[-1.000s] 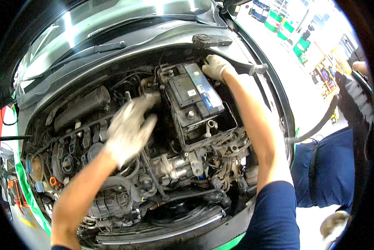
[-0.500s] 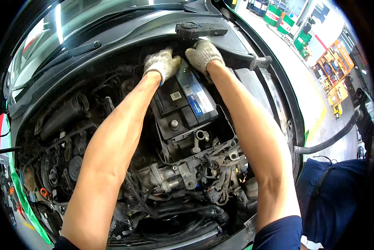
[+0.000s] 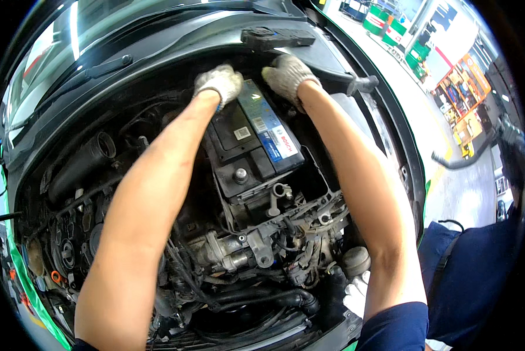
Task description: The person removes the air filter housing and air intake hose from a car engine bay. They use pliers to release a hose clamp and a power drill to remove bolts. The person retrieves tools from a toolbox and works alongside a coworker in a professional garage setting.
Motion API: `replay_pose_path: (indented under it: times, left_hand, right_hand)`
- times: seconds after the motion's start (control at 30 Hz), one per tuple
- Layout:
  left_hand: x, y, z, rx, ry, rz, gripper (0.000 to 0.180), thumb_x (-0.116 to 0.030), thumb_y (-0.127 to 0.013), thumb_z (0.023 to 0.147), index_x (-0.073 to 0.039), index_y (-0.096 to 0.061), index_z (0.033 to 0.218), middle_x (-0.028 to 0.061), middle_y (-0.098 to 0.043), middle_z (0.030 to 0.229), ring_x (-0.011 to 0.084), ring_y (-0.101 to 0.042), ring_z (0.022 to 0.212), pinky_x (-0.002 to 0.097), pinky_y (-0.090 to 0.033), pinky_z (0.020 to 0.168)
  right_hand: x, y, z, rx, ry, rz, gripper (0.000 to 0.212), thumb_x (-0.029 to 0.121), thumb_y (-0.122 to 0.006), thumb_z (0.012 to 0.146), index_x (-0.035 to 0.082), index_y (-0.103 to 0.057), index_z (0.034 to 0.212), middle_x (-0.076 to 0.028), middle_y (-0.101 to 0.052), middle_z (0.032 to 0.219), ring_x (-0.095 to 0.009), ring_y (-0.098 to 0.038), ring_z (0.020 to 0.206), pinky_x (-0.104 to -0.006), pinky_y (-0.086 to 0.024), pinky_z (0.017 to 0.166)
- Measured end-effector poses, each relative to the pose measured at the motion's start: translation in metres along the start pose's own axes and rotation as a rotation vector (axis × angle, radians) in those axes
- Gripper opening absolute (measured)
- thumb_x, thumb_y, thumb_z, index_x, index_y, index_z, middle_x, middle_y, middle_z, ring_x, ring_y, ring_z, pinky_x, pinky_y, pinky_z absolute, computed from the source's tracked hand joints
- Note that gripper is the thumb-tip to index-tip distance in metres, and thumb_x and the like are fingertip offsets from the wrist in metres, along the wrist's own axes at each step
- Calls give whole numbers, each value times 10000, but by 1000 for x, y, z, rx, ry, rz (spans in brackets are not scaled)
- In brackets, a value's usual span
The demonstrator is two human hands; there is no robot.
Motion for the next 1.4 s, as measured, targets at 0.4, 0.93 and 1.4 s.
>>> replay_pose_path:
  times: [0.4,0.93,1.4]
  left_hand:
    - [54,37,-43,-216,-267,269,329,-188,-627,967,-202,-694,1288,135,-691,1276,316,-658,1202,448,-521,1034]
    - [96,54,-70,-171,-193,-480,413,-229,-575,966,-92,-657,1347,198,-673,1339,348,-605,1299,403,-461,1110]
    - [63,40,-44,-175,-167,-9,663,-551,-672,888,-157,-588,1415,148,-571,1480,336,-514,1393,440,-403,1164]
  right_hand:
    - [35,-9,-11,386,-50,-436,326,170,-670,888,29,-747,1171,-208,-767,1049,-345,-752,973,-423,-592,852]
    - [109,-46,-10,200,179,69,454,237,-642,963,19,-657,1360,-210,-719,1256,-292,-681,1178,-363,-504,1041]
    - [91,-67,-122,-279,337,-2,357,165,-584,967,55,-582,1306,-242,-679,1142,-423,-665,1027,-501,-533,912]
Point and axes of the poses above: each hand's wrist, its own z-axis towards the middle knuckle, its own y-axis out of the back of the hand, x = y × z, the point moved 8 cm from there along z, towards the middle knuckle
